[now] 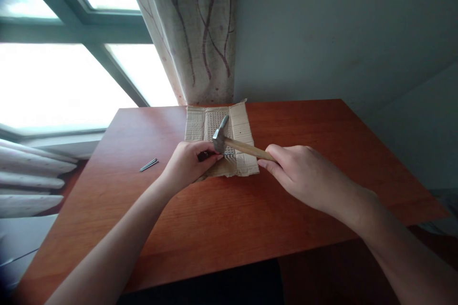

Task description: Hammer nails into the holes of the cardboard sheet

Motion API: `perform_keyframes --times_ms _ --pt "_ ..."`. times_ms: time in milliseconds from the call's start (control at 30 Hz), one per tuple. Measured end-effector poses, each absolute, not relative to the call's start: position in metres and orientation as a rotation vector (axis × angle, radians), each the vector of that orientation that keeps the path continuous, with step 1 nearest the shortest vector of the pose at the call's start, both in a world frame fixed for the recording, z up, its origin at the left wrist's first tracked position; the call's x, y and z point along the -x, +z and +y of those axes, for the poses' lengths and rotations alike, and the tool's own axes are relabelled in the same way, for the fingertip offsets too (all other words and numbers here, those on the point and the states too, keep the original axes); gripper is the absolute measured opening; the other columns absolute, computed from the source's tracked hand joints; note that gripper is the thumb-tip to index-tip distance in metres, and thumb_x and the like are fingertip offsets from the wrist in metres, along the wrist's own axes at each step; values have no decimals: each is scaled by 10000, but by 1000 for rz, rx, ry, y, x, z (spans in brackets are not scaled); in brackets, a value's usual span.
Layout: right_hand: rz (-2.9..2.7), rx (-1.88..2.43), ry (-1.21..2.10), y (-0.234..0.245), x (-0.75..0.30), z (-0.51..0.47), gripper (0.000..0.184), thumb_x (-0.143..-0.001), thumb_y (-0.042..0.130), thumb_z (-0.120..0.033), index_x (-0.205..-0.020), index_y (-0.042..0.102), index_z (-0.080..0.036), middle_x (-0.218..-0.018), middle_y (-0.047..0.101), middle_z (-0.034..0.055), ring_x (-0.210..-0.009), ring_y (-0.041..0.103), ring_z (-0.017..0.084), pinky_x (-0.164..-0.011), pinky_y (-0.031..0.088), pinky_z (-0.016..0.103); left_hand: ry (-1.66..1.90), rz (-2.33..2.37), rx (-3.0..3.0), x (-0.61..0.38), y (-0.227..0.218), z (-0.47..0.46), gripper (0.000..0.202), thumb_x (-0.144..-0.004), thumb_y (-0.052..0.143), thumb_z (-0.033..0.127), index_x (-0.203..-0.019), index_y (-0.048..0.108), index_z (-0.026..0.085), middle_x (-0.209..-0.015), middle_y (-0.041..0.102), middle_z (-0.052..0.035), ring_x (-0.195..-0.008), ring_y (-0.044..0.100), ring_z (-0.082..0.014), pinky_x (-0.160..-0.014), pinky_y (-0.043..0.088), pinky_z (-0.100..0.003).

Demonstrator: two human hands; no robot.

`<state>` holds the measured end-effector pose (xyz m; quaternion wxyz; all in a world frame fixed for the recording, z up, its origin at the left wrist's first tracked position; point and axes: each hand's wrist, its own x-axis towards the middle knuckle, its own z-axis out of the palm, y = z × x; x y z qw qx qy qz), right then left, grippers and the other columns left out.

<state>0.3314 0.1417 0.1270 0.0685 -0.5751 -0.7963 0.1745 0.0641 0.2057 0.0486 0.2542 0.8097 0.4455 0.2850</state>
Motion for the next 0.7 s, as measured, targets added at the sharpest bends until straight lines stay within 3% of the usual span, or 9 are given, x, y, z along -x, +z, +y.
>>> perform_keyframes --times_ms 200,300,433,700 --pt "-2354 1753 540 127 -332 141 379 -1045 418 -479 -761 476 -235 -617 514 -29 -543 514 147 -556 321 298 714 1199 -2222 -61 58 201 55 -859 695 188 -890 735 208 -814 732 1 -692 631 -149 -622 447 -267" --pt "-2342 1756 534 126 -333 140 377 -1041 425 -482 -761 476 -235 -617 516 -31 -537 509 145 -553 328 294 770 1236 -2312 -58 60 195 180 -871 705 239 -1049 725 218 -1064 757 -49 -939 680 -225 -798 517 -344" --pt "-2341 1757 523 125 -335 140 369 -1034 447 -481 -763 486 -233 -620 527 -28 -549 528 148 -554 336 290 705 1257 -2457 -55 55 190 303 -875 729 350 -1162 709 256 -1338 693 -46 -1240 579 -317 -1022 455 -489" --pt "-2329 1714 526 134 -333 136 390 -1032 459 -493 -739 483 -237 -576 486 -39 -496 479 137 -516 325 280 757 1275 -2385 -52 42 192 318 -882 722 409 -1171 717 275 -1392 674 -18 -1288 546 -303 -1052 422 -497"
